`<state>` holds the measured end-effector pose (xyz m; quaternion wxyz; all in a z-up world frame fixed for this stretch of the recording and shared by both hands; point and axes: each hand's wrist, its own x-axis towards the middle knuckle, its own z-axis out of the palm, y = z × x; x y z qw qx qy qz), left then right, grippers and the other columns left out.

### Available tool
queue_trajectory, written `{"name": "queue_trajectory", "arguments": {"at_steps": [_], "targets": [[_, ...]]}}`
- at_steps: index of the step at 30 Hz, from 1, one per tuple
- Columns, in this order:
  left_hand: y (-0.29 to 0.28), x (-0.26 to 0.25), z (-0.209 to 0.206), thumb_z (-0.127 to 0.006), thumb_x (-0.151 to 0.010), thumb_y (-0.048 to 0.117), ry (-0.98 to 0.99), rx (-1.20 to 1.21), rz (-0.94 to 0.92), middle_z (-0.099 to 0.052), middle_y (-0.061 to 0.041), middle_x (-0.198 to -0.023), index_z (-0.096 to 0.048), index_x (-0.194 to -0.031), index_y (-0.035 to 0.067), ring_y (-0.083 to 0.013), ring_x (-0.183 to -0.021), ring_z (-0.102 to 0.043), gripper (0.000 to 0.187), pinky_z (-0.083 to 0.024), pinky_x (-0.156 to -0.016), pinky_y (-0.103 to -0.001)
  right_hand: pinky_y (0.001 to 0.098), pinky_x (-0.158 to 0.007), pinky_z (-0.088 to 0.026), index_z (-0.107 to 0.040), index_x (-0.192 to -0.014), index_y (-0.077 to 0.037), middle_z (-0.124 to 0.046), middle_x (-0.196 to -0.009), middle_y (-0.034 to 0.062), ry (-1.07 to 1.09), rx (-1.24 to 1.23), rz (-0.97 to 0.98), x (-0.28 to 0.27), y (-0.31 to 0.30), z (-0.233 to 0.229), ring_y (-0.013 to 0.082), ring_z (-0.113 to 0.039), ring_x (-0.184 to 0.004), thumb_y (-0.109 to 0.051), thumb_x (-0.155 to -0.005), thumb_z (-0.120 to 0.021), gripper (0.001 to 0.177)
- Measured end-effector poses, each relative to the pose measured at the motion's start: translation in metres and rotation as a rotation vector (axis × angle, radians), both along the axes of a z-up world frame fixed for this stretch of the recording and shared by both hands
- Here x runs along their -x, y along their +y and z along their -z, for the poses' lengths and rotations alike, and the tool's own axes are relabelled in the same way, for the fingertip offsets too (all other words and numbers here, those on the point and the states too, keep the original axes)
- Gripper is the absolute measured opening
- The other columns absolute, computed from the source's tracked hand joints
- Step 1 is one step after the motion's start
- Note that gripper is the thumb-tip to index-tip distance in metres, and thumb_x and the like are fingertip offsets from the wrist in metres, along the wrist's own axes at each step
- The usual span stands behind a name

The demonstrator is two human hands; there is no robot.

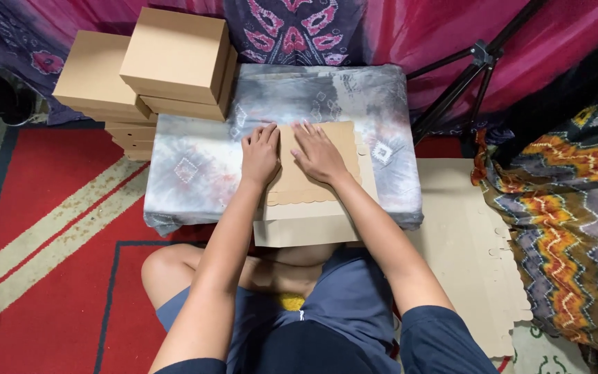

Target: A person is manually folding and assembling a cardboard box from a flat template while sitting on the floor.

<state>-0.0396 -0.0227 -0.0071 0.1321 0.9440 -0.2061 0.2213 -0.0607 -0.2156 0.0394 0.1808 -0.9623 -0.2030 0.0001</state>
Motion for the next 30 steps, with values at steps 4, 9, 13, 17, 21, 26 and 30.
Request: {"name": "queue_trajectory", "arguments": {"at_steps": [4, 9, 13, 17, 21, 26, 30], "targets": [[0.000, 0.001, 0.000, -0.044, -0.094, 0.013, 0.000, 0.000, 0.000, -0.057, 0.001, -0.139, -0.061, -0.133, 0.015, -0.0211, -0.128, -0.048, 0.043, -0.038, -0.094, -0.041, 0.0525, -0.126, -0.017, -0.028, -0.161, -0.006, -0.039, -0.161, 0.0219, -0.054, -0.069, 0.230, 0.013, 0.002, -0.015, 0.0361, -0.030, -0.153, -0.057, -0.105, -0.032, 0.076], [0.001, 0.003, -0.007, -0.047, -0.093, 0.009, 0.048, 0.006, 0.008, -0.057, -0.001, -0.142, -0.062, -0.135, 0.011, -0.0219, -0.129, -0.047, 0.045, -0.038, -0.096, -0.041, 0.0531, -0.128, -0.011, -0.018, -0.163, -0.003, -0.024, -0.167, 0.0259, -0.100, -0.114, 0.360, 0.021, 0.009, -0.031, 0.0399, -0.017, -0.157, -0.059, -0.105, -0.034, 0.082], [0.000, 0.007, -0.015, -0.051, -0.088, 0.010, 0.036, 0.005, 0.011, -0.058, -0.001, -0.140, -0.062, -0.133, 0.012, -0.0216, -0.127, -0.047, 0.047, -0.037, -0.096, -0.041, 0.0537, -0.127, -0.014, -0.025, -0.163, -0.009, -0.031, -0.167, 0.0165, -0.008, -0.027, 0.074, 0.011, 0.006, -0.015, 0.0347, -0.026, -0.155, -0.060, -0.103, -0.034, 0.079], [0.001, 0.009, -0.017, -0.051, -0.086, 0.010, 0.044, 0.015, 0.010, -0.058, -0.001, -0.140, -0.062, -0.134, 0.012, -0.0215, -0.128, -0.047, 0.049, -0.037, -0.097, -0.041, 0.0491, -0.128, -0.015, -0.023, -0.163, -0.010, -0.031, -0.166, 0.0152, -0.007, -0.020, 0.162, 0.012, 0.005, -0.014, 0.0308, -0.026, -0.156, -0.064, -0.101, -0.036, 0.084], [0.000, 0.008, -0.017, -0.054, -0.085, 0.009, 0.043, 0.019, 0.010, -0.058, -0.001, -0.139, -0.064, -0.133, 0.011, -0.0216, -0.128, -0.047, 0.049, -0.037, -0.097, -0.041, 0.0477, -0.129, -0.013, -0.015, -0.161, 0.004, -0.032, -0.162, 0.0287, -0.028, -0.081, 0.541, 0.015, 0.005, -0.021, 0.0368, -0.027, -0.154, -0.064, -0.102, -0.034, 0.091], [-0.001, 0.000, -0.008, -0.054, -0.087, 0.009, 0.011, 0.011, 0.008, -0.064, -0.002, -0.131, -0.068, -0.127, 0.011, -0.0214, -0.123, -0.052, 0.043, -0.038, -0.093, -0.043, 0.0504, -0.128, -0.010, -0.019, -0.163, -0.003, -0.025, -0.168, 0.0217, -0.025, -0.102, 0.282, 0.017, 0.008, -0.030, 0.0362, -0.019, -0.157, -0.059, -0.104, -0.034, 0.083], [-0.002, 0.000, -0.010, -0.055, -0.085, 0.009, 0.023, 0.014, -0.005, -0.066, 0.000, -0.130, -0.070, -0.127, 0.013, -0.0212, -0.122, -0.052, 0.044, -0.038, -0.092, -0.044, 0.0502, -0.128, -0.013, -0.027, -0.163, -0.010, -0.031, -0.167, 0.0128, -0.005, -0.029, 0.161, 0.006, 0.004, -0.007, 0.0297, -0.023, -0.157, -0.062, -0.104, -0.027, 0.078]]}}
